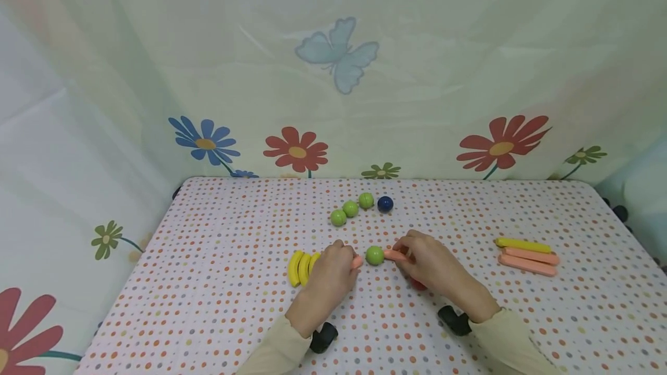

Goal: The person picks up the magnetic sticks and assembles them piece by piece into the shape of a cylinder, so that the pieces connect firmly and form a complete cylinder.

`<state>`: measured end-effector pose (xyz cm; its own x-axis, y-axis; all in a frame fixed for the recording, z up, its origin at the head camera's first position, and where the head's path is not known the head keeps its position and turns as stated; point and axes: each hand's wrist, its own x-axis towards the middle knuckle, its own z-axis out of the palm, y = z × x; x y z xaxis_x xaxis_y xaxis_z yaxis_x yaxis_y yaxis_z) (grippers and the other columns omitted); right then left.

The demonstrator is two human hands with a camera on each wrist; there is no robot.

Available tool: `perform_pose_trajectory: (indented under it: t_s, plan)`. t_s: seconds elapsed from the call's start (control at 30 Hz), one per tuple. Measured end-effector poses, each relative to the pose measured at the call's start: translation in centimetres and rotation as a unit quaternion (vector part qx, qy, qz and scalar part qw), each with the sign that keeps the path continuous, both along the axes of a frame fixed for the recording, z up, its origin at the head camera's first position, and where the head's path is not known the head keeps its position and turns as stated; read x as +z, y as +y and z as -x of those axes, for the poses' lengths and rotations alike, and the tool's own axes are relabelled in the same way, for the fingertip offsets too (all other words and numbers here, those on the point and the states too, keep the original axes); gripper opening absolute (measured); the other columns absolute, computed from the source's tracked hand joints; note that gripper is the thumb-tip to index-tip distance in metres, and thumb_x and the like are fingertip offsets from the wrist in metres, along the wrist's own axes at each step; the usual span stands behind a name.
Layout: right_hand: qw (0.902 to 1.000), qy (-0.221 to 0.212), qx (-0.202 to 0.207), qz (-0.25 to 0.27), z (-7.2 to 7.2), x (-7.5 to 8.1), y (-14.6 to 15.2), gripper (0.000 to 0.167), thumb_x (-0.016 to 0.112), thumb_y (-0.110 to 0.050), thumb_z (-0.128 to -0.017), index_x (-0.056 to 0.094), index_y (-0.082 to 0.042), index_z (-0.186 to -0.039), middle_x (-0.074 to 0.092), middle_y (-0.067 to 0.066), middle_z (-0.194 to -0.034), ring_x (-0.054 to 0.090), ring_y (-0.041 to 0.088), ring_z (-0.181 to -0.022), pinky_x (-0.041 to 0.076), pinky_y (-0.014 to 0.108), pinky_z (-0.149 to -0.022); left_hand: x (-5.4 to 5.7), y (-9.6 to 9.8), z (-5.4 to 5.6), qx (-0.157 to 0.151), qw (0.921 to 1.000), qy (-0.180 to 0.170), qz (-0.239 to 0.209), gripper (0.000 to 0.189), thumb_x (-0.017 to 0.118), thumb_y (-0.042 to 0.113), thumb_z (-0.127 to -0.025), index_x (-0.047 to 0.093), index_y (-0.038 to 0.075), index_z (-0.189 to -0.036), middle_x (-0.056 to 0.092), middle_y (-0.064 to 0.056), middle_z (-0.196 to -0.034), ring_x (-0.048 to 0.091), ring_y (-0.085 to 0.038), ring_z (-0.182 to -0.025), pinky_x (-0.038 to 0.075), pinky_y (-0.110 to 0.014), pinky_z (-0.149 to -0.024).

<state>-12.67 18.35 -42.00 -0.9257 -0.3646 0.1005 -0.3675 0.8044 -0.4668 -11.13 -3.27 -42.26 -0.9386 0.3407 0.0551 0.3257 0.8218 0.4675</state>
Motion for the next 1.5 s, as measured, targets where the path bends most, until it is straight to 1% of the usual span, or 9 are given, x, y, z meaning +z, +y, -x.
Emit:
perform_pose_trajectory:
  t_s: [0.2,0.33,0.63,0.83,1.0,1.13,1.27,1.37,1.5]
  plan:
    - [0.9999,-0.007,-0.010,0.004,0.2,-0.1,0.0,0.025,0.076,-0.031,-0.097,0.076,-0.006,-0.094,0.066,-0.001,-0.087,0.059,0.007,-0.072,0.053,0.030,-0.064,-0.2,0.2,0.2,-0.009,0.9995,-0.002,-0.030,0.007,0.077,0.001,-0.093,0.072,-0.003,-0.091,0.057,-0.005,-0.084,0.050,-0.013,-0.070,0.047,-0.022,-0.062]
    - [0.9998,-0.009,-0.012,0.012,0.2,-0.1,0.0,0.023,0.077,-0.029,-0.097,0.076,-0.006,-0.095,0.066,0.000,-0.089,0.060,0.008,-0.074,0.053,0.032,-0.065,-0.1,0.4,0.4,-0.013,0.9993,0.000,-0.036,0.007,0.074,0.001,-0.095,0.072,-0.003,-0.090,0.056,-0.005,-0.082,0.048,-0.012,-0.068,0.045,-0.021,-0.059]
    - [0.9999,-0.001,-0.014,0.008,0.2,-0.1,-0.1,0.020,0.078,-0.025,-0.097,0.075,-0.005,-0.096,0.066,0.001,-0.089,0.055,0.008,-0.070,0.050,0.031,-0.063,0.3,0.6,0.5,-0.004,0.9999,-0.001,-0.014,0.007,0.077,0.002,-0.093,0.073,-0.003,-0.093,0.059,-0.008,-0.085,0.053,-0.014,-0.070,0.048,-0.024,-0.061]
    - [0.9996,-0.025,-0.009,-0.010,0.3,0.2,-0.4,0.016,0.082,-0.016,-0.092,0.074,-0.005,-0.103,0.064,0.002,-0.094,0.054,0.010,-0.073,0.049,0.031,-0.064,0.4,0.7,0.6,0.003,1.0000,-0.008,0.004,0.009,0.079,0.003,-0.092,0.073,-0.002,-0.096,0.061,-0.008,-0.087,0.056,-0.016,-0.073,0.050,-0.026,-0.064]
    - [0.9989,-0.027,0.018,-0.035,0.4,0.7,-1.0,0.029,0.084,-0.008,-0.087,0.073,-0.007,-0.114,0.062,0.003,-0.100,0.054,0.014,-0.079,0.049,0.033,-0.067,0.4,0.8,0.6,0.003,0.9999,-0.012,0.009,0.010,0.080,0.004,-0.092,0.073,-0.001,-0.097,0.061,-0.007,-0.087,0.056,-0.016,-0.073,0.050,-0.026,-0.064]
    - [0.9968,-0.017,0.074,-0.028,0.7,1.0,-1.5,0.035,0.083,-0.005,-0.087,0.072,-0.007,-0.120,0.064,0.005,-0.107,0.057,0.016,-0.086,0.052,0.038,-0.074,0.4,0.8,0.6,0.003,0.9998,-0.014,0.010,0.010,0.080,0.004,-0.092,0.073,-0.001,-0.097,0.061,-0.007,-0.088,0.057,-0.016,-0.074,0.051,-0.026,-0.065]
    - [0.9918,-0.008,0.126,-0.018,1.2,0.9,-1.9,0.035,0.082,-0.003,-0.087,0.073,-0.007,-0.121,0.063,0.002,-0.105,0.052,0.010,-0.083,0.049,0.032,-0.073,0.4,0.8,0.6,0.001,0.9998,-0.014,0.010,0.009,0.079,0.003,-0.092,0.071,-0.001,-0.096,0.059,-0.007,-0.086,0.055,-0.015,-0.073,0.050,-0.026,-0.063]
    - [0.9908,-0.009,0.133,-0.023,1.5,0.7,-1.9,0.031,0.082,-0.005,-0.089,0.074,-0.008,-0.118,0.063,0.000,-0.104,0.051,0.008,-0.083,0.049,0.031,-0.072,0.4,0.6,0.6,0.003,0.9997,-0.025,-0.004,0.009,0.078,0.005,-0.093,0.072,0.000,-0.097,0.058,-0.008,-0.089,0.053,-0.015,-0.074,0.049,-0.027,-0.064]
    - [0.9929,-0.025,0.111,-0.034,1.5,0.8,-1.7,0.027,0.082,-0.010,-0.090,0.074,-0.010,-0.116,0.065,0.002,-0.107,0.058,0.012,-0.089,0.054,0.038,-0.078,0.5,-0.1,1.3,0.015,0.9989,-0.028,-0.033,0.018,0.080,0.012,-0.094,0.073,0.000,-0.105,0.060,-0.010,-0.100,0.056,-0.017,-0.080,0.052,-0.030,-0.069]
